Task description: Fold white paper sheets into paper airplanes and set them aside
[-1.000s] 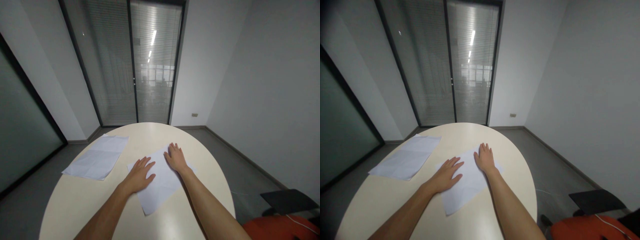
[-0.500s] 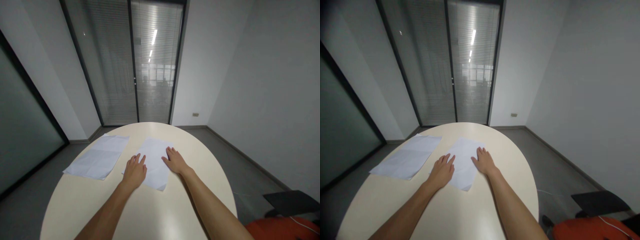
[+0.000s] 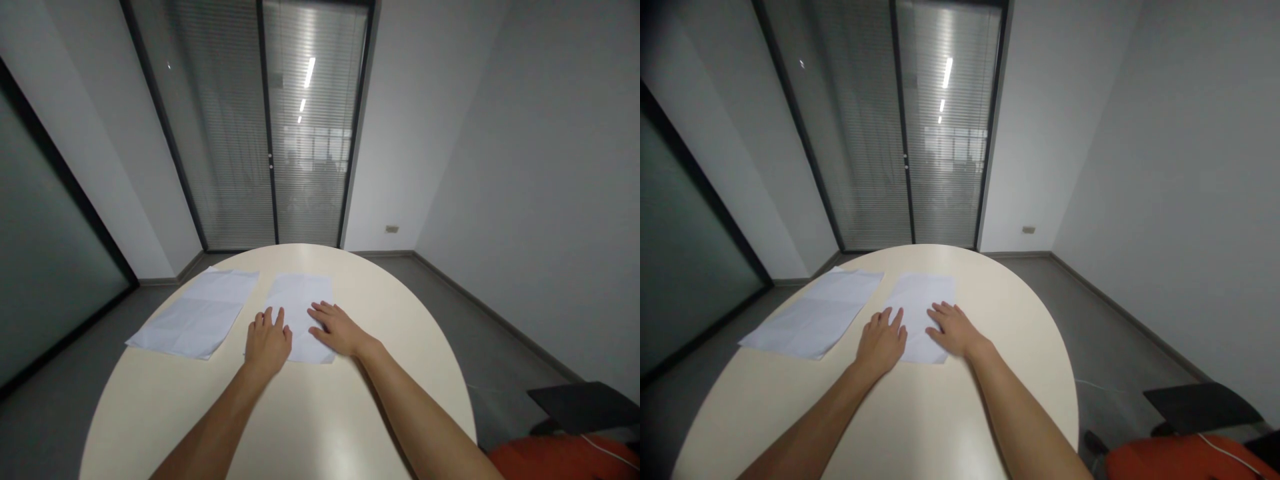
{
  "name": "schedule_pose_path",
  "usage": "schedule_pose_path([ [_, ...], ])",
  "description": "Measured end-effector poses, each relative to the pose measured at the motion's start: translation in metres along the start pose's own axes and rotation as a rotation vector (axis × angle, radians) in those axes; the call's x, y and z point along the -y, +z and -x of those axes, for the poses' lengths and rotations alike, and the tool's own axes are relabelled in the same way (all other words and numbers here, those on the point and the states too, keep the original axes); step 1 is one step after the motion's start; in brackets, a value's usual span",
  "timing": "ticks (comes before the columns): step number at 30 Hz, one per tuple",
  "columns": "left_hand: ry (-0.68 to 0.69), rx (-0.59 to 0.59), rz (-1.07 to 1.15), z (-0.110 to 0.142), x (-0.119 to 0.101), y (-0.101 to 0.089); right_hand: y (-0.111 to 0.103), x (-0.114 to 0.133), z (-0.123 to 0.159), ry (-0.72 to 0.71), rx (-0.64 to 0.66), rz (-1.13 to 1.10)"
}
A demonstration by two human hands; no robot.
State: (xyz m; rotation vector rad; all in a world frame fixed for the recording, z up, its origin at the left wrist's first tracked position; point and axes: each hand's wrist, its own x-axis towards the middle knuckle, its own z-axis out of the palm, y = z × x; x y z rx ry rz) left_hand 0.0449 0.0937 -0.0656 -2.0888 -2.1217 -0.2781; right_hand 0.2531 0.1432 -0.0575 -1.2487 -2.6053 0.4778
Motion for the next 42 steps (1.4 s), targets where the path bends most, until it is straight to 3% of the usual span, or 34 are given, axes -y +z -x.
schedule_pose_path([
  [4,0.039,-0.005,-0.001,-0.002,0.001,0.008,-0.005,-0.008,0.000,0.140,-0.110,0.069],
  [9,0.070,-0.002,0.037,-0.006,0.003,0.017,0.004,0.008,-0.005,-0.096,-0.190,-0.028],
  [13,0.069,-0.016,0.033,-0.007,0.004,0.017,0.015,0.013,-0.007,-0.217,-0.097,-0.067],
  [17,0.065,-0.007,0.023,-0.007,0.003,0.014,0.016,0.008,-0.007,-0.195,-0.043,-0.058],
  [27,0.067,0.028,0.031,-0.007,0.002,0.015,0.013,0.008,-0.007,-0.209,-0.059,-0.026],
  [34,0.066,0.064,0.055,-0.008,0.003,0.019,0.008,0.022,-0.007,-0.219,-0.164,-0.013],
  [37,0.068,0.063,0.054,-0.008,0.005,0.020,0.010,0.020,-0.008,-0.234,-0.124,-0.028],
  [40,0.068,0.059,0.058,-0.007,0.007,0.022,0.010,0.011,-0.009,-0.169,-0.096,-0.022],
  [42,0.065,0.058,0.056,-0.007,0.008,0.024,0.009,0.003,-0.009,-0.048,-0.112,0.000],
])
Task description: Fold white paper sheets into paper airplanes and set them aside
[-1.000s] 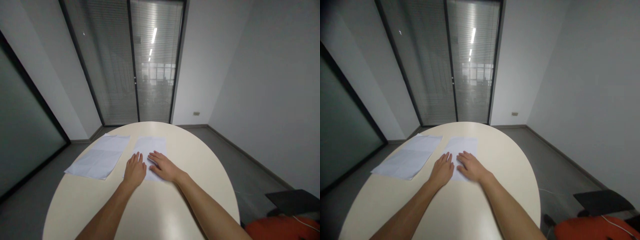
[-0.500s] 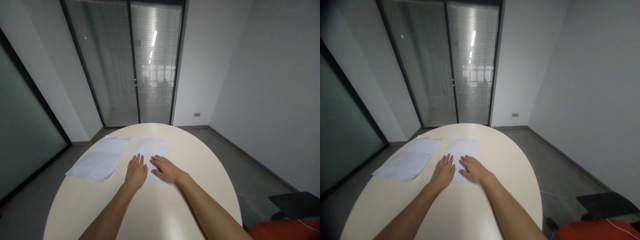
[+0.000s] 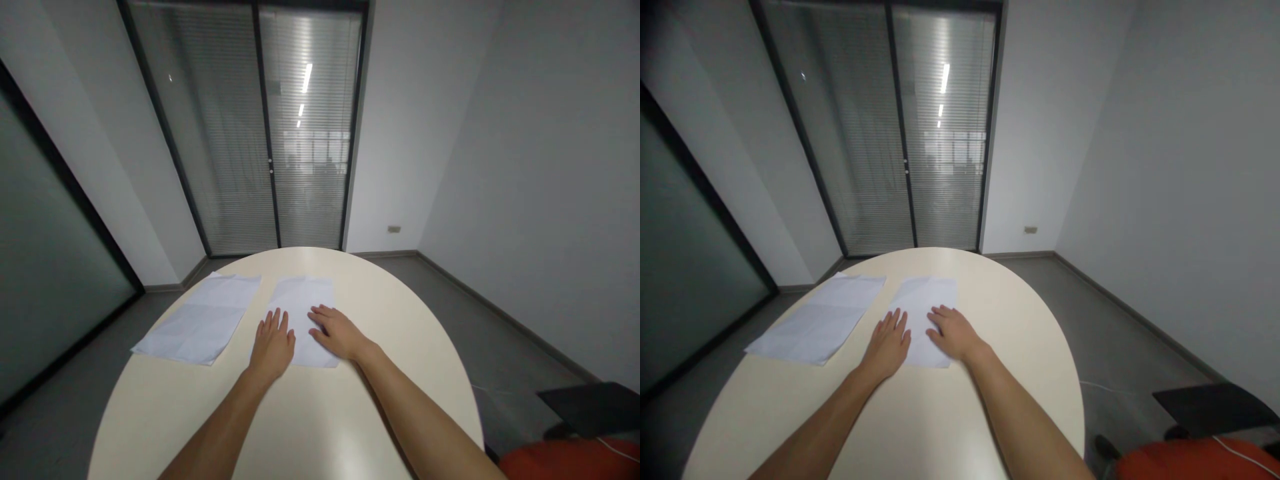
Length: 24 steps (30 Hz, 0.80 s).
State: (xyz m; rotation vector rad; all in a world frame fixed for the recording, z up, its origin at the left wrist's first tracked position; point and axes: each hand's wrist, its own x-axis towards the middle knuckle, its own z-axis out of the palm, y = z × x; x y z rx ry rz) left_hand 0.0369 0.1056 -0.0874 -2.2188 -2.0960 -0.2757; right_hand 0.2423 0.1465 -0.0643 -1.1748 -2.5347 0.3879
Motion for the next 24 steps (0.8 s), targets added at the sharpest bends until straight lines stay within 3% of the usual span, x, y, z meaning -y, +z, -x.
schedule_pose_path([
  [3,-0.005,0.002,-0.008,0.002,0.000,0.001,-0.003,-0.007,0.001,0.157,-0.018,0.046],
  [5,-0.008,0.001,-0.015,0.003,-0.001,0.000,-0.005,-0.006,0.001,0.187,-0.031,0.066],
  [8,-0.003,-0.004,-0.016,0.003,-0.002,-0.002,-0.006,0.002,0.001,0.081,-0.031,0.053],
  [12,0.010,0.000,-0.013,0.001,-0.003,-0.006,-0.005,0.014,0.001,-0.069,0.095,-0.018],
  [15,0.006,0.000,-0.010,0.000,-0.003,-0.009,-0.004,0.014,0.002,0.025,0.126,-0.006],
  [24,0.079,0.014,0.067,0.014,-0.004,-0.026,-0.015,-0.003,0.008,0.301,0.039,0.098],
])
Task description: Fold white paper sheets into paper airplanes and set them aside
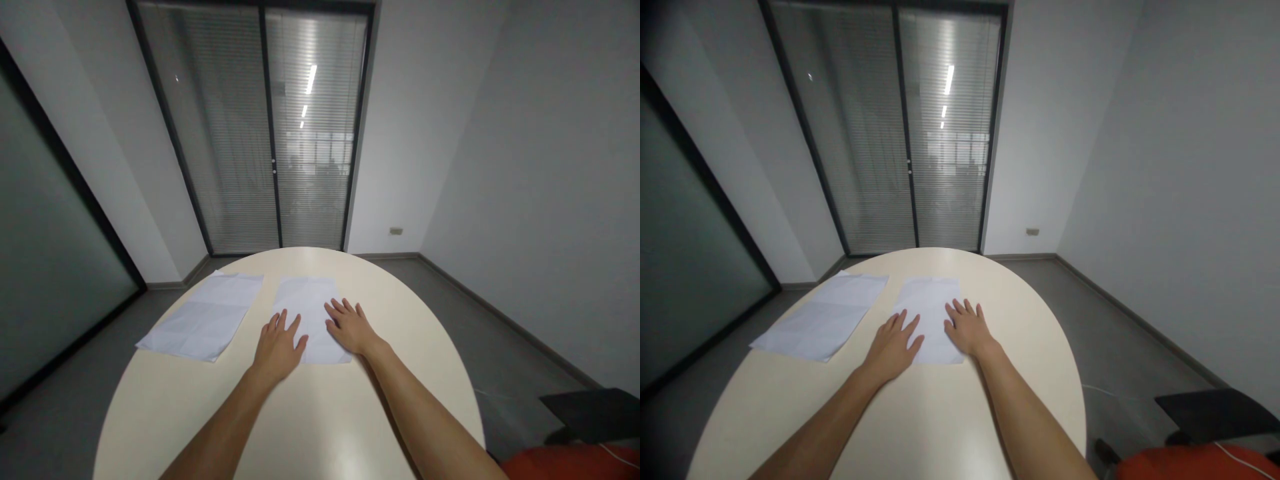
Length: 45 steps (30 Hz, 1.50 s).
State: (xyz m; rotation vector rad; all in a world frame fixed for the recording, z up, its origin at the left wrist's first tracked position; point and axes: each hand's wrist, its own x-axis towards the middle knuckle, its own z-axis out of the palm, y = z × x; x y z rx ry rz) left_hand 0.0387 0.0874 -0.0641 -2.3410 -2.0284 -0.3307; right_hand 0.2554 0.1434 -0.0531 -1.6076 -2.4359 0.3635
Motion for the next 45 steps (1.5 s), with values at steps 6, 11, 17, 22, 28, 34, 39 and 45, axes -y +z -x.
schedule_pose_path([
  [6,0.068,0.035,0.054,0.006,-0.007,-0.007,0.001,0.007,0.000,-0.167,-0.089,-0.033],
  [11,0.170,0.247,0.156,0.008,-0.004,-0.010,0.010,0.007,-0.002,-0.228,0.028,-0.096],
  [17,0.189,0.275,0.169,0.007,0.002,-0.017,0.007,-0.007,-0.005,0.100,-0.062,-0.015],
  [22,0.203,0.227,0.148,0.008,0.002,-0.011,0.003,-0.007,-0.006,0.046,-0.119,-0.001],
  [28,0.119,0.112,0.055,0.005,0.000,0.003,0.003,0.009,0.003,-0.295,0.045,-0.149],
  [34,0.059,0.042,-0.008,-0.001,0.004,0.011,0.003,0.006,0.003,-0.042,-0.064,0.009],
  [39,-0.011,-0.010,-0.028,-0.005,0.006,0.015,0.002,0.004,0.000,-0.310,-0.121,-0.104],
  [45,-0.048,-0.024,-0.015,-0.012,0.017,0.016,0.005,0.014,0.005,-0.506,0.018,-0.199],
])
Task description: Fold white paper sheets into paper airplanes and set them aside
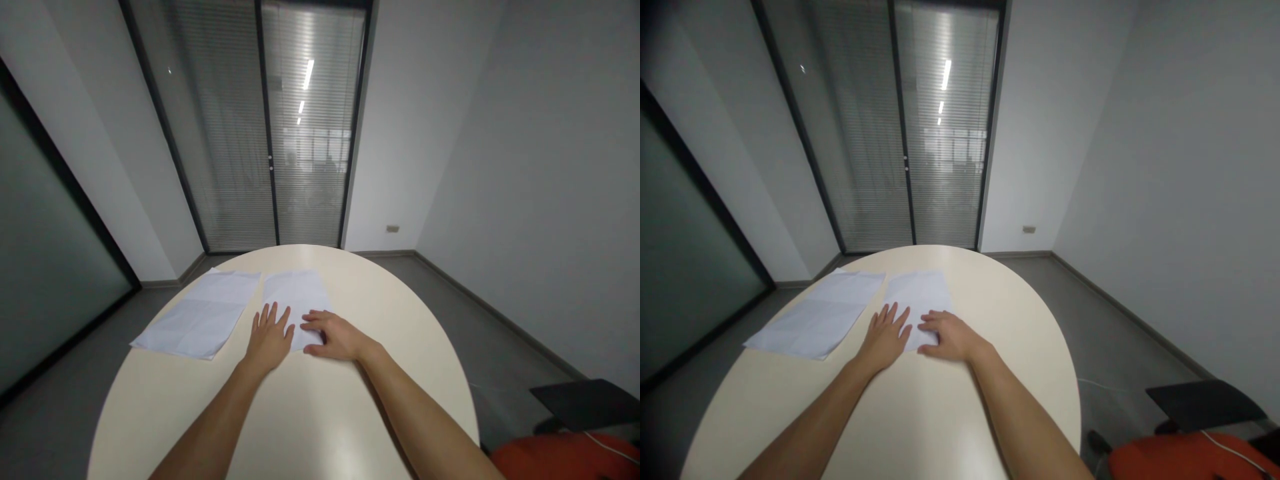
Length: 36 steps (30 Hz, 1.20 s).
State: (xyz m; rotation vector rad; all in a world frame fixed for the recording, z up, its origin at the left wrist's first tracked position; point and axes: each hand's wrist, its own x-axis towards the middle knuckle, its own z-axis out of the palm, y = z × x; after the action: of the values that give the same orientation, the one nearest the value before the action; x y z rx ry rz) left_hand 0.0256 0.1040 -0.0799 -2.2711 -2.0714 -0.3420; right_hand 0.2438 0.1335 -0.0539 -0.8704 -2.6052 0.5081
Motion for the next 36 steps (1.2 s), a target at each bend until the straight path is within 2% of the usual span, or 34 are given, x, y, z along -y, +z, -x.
schedule_pose_path([
  [7,0.177,0.027,0.162,-0.004,0.004,-0.002,-0.007,-0.005,0.002,0.026,-0.011,-0.036],
  [15,0.292,0.101,0.349,0.006,0.009,-0.018,-0.008,-0.015,0.006,0.096,-0.078,-0.050],
  [18,0.339,0.078,0.406,0.006,0.015,-0.020,-0.008,-0.014,0.005,0.125,-0.099,-0.059],
  [21,0.330,0.044,0.495,0.003,0.022,-0.021,-0.011,-0.011,0.004,0.135,-0.108,-0.097],
  [28,0.231,0.097,0.561,0.002,0.032,-0.033,-0.023,-0.013,0.010,0.172,-0.037,-0.220],
  [33,0.217,0.078,0.537,0.002,0.037,-0.034,-0.024,-0.030,0.015,0.293,-0.106,-0.270],
  [36,0.191,0.057,0.507,0.001,0.039,-0.032,-0.022,-0.035,0.016,0.318,-0.160,-0.281],
])
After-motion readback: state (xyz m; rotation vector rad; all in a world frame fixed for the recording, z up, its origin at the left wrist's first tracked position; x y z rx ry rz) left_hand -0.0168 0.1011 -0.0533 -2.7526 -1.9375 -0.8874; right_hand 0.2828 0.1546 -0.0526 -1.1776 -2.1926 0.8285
